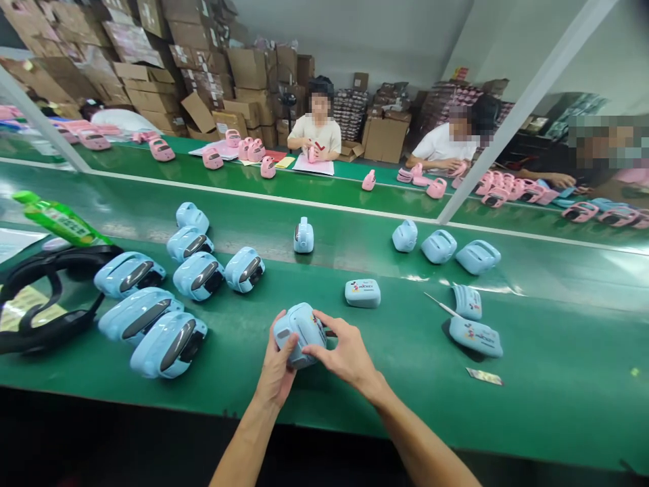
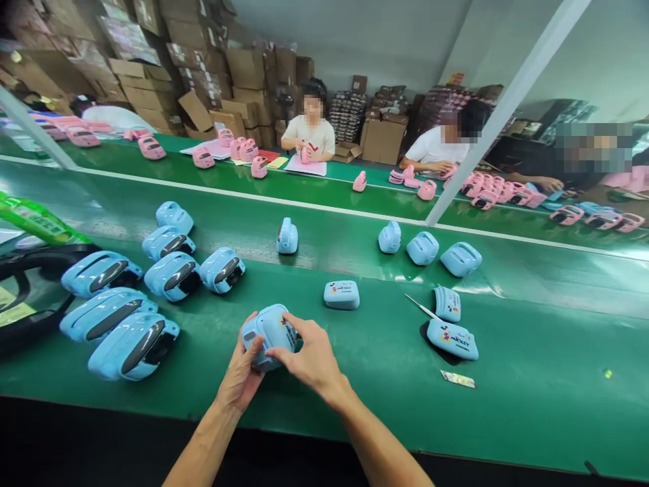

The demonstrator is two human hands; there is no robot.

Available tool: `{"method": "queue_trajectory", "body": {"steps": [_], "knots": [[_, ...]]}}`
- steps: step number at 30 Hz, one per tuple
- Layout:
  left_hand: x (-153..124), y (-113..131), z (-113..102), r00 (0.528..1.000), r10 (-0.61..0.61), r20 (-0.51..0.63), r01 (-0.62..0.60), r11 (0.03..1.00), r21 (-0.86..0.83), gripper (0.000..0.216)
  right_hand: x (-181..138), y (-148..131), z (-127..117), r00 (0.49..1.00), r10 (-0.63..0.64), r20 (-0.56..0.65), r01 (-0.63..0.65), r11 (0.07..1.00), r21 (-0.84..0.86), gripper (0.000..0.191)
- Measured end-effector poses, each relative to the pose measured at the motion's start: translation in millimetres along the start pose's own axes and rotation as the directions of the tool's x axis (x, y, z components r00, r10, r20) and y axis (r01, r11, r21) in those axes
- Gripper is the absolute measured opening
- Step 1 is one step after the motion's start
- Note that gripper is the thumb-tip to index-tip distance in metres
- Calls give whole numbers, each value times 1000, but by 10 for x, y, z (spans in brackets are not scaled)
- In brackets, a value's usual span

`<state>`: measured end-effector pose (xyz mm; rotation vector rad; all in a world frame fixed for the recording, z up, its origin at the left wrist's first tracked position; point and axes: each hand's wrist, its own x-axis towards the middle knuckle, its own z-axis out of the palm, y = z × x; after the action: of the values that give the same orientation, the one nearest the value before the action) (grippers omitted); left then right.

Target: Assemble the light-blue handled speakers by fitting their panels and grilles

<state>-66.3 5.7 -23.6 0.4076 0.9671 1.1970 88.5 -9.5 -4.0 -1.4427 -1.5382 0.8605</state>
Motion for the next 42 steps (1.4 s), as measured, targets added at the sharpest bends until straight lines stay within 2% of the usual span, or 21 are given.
{"method": "queue_trajectory", "body": {"steps": [5, 7, 9, 11, 13, 16, 19, 23, 28, 34, 42], "knots": [[-52, 16, -1, 1000, -8, 27, 6, 999, 49, 89, -83, -49, 90, 990, -137, -42, 129, 980, -152, 64], [-70, 29, -2, 999, -16, 28, 14, 998, 54, 88, -102, -49, 56, 984, -180, -8, 175, 965, -197, 68], [-88, 45, -11, 999, -31, 28, 30, 999, 43, 86, -110, -36, -9, 966, -249, 75, 259, 943, -211, 79], [-111, 64, -27, 997, -57, 43, 56, 998, 25, 83, -100, -17, -91, 916, -355, 188, 389, 902, -188, 94], [-139, 86, -45, 993, -90, 82, 89, 996, 12, 79, -77, -1, -169, 842, -453, 292, 509, 847, -153, 105], [-185, 119, -65, 982, -116, 147, 117, 993, -2, 75, -40, 1, -248, 758, -529, 381, 607, 786, -115, 108], [-231, 148, -69, 976, -110, 187, 110, 994, 11, 74, -23, -31, -291, 724, -567, 393, 648, 755, -105, 105], [-288, 181, -48, 970, -97, 225, 87, 995, 55, 83, -26, -110, -354, 706, -605, 369, 679, 725, -111, 101], [-353, 223, 11, 978, -101, 184, 80, 990, 114, 93, -36, -182, -434, 696, -614, 372, 692, 711, -121, 99], [-422, 262, 90, 983, -114, 145, 92, 985, 147, 88, -51, -195, -447, 718, -602, 350, 669, 735, -108, 100], [-391, 227, 141, 985, -108, 133, 98, 992, 77, 76, -46, -169, -414, 785, -526, 327, 584, 804, -109, 96]]}}
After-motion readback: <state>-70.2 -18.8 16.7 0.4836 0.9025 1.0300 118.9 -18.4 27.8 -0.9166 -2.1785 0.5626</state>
